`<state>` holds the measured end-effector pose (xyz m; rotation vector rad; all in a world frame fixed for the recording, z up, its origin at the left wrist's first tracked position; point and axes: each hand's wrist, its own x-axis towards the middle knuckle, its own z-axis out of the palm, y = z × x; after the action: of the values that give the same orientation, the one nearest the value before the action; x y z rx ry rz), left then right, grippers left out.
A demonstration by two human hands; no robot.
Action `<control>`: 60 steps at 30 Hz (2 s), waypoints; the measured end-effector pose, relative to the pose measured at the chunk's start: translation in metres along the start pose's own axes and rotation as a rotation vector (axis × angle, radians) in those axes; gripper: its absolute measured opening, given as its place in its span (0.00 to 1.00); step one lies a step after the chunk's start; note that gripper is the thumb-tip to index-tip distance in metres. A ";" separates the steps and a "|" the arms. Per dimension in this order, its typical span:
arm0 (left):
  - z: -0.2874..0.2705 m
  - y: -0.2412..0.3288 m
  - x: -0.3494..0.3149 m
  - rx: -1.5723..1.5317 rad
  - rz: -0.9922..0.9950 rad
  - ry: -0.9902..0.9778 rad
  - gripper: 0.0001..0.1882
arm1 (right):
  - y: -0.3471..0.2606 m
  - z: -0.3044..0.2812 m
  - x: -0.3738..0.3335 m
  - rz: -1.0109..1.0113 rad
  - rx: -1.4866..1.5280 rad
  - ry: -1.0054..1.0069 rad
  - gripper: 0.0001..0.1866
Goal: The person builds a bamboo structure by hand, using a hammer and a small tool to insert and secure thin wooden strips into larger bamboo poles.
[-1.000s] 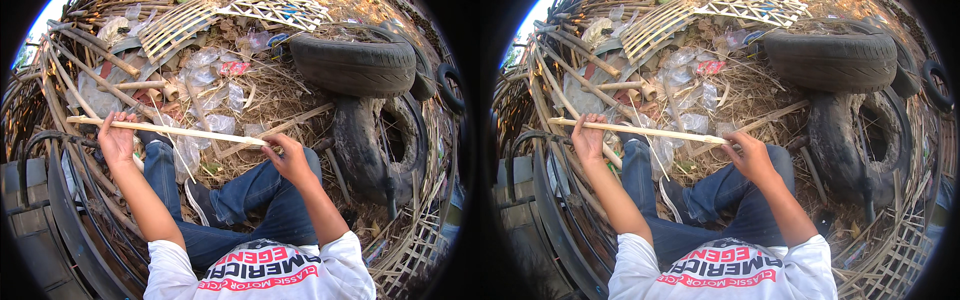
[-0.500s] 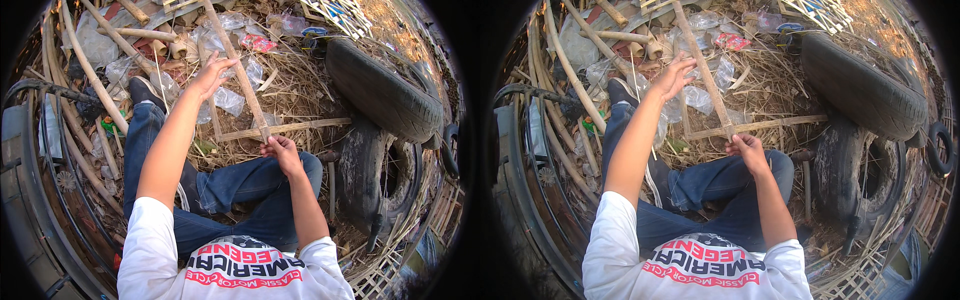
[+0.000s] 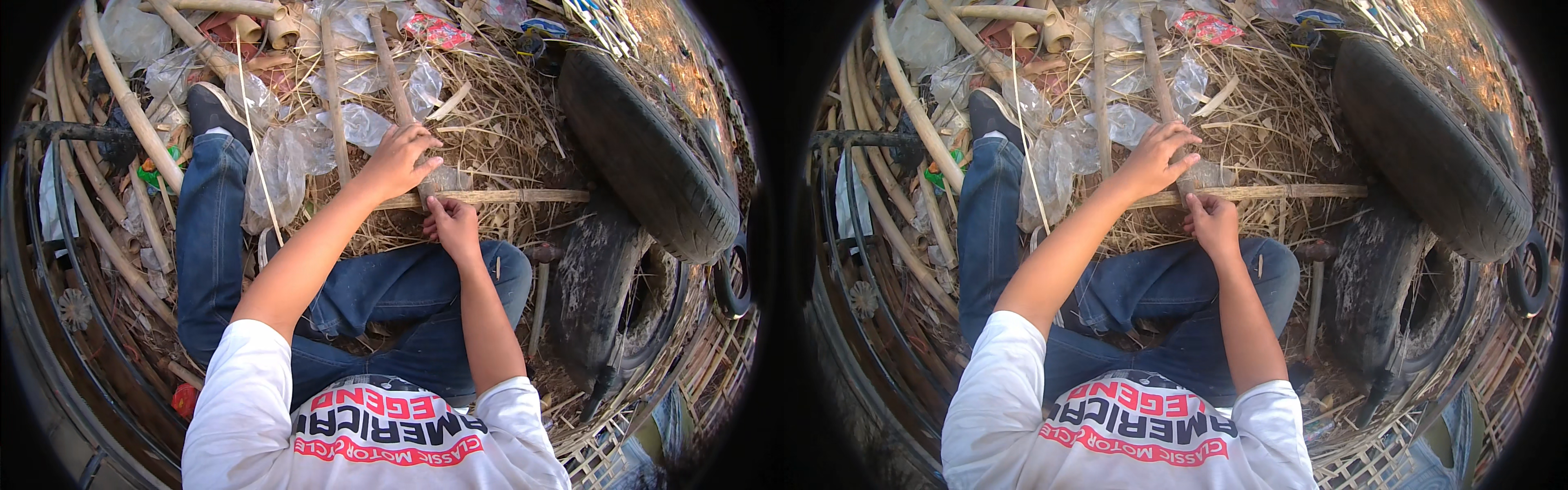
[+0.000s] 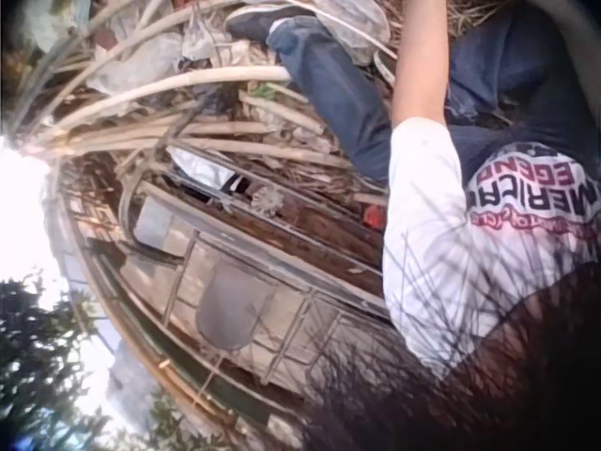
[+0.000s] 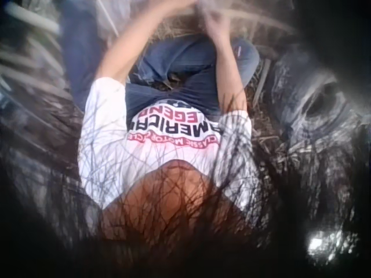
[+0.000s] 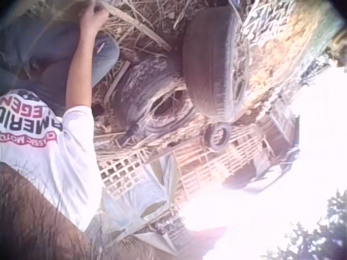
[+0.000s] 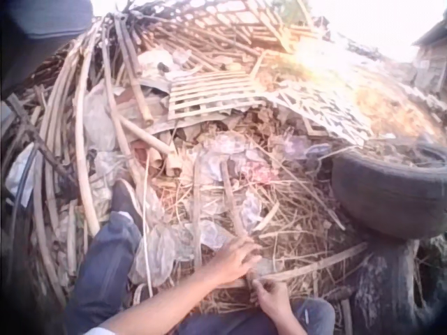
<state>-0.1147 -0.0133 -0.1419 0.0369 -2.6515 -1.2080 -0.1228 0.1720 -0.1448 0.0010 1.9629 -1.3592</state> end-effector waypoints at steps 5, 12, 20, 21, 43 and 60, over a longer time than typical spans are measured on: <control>0.012 -0.019 0.000 0.150 0.100 -0.096 0.14 | -0.011 0.008 -0.005 -0.042 -0.166 0.076 0.21; 0.012 -0.020 0.002 -0.026 0.067 0.084 0.19 | -0.005 0.008 -0.002 -0.102 -0.250 0.087 0.22; 0.011 -0.047 0.016 -0.925 -0.817 0.162 0.41 | -0.008 0.008 -0.004 -0.051 -0.179 0.046 0.22; 0.010 -0.049 0.018 -0.869 -0.724 0.074 0.38 | -0.007 0.008 -0.003 -0.048 -0.183 0.047 0.23; -0.079 -0.022 -0.049 -0.683 -0.522 0.373 0.25 | -0.004 0.003 0.000 0.006 -0.153 0.070 0.27; -0.018 0.096 -0.191 -0.117 -0.264 0.587 0.14 | 0.030 -0.082 -0.228 -0.531 -0.513 0.364 0.08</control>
<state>0.0823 0.0594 -0.0958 0.6353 -2.1025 -1.1928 0.0090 0.3398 -0.0266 -0.5882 2.7081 -1.1750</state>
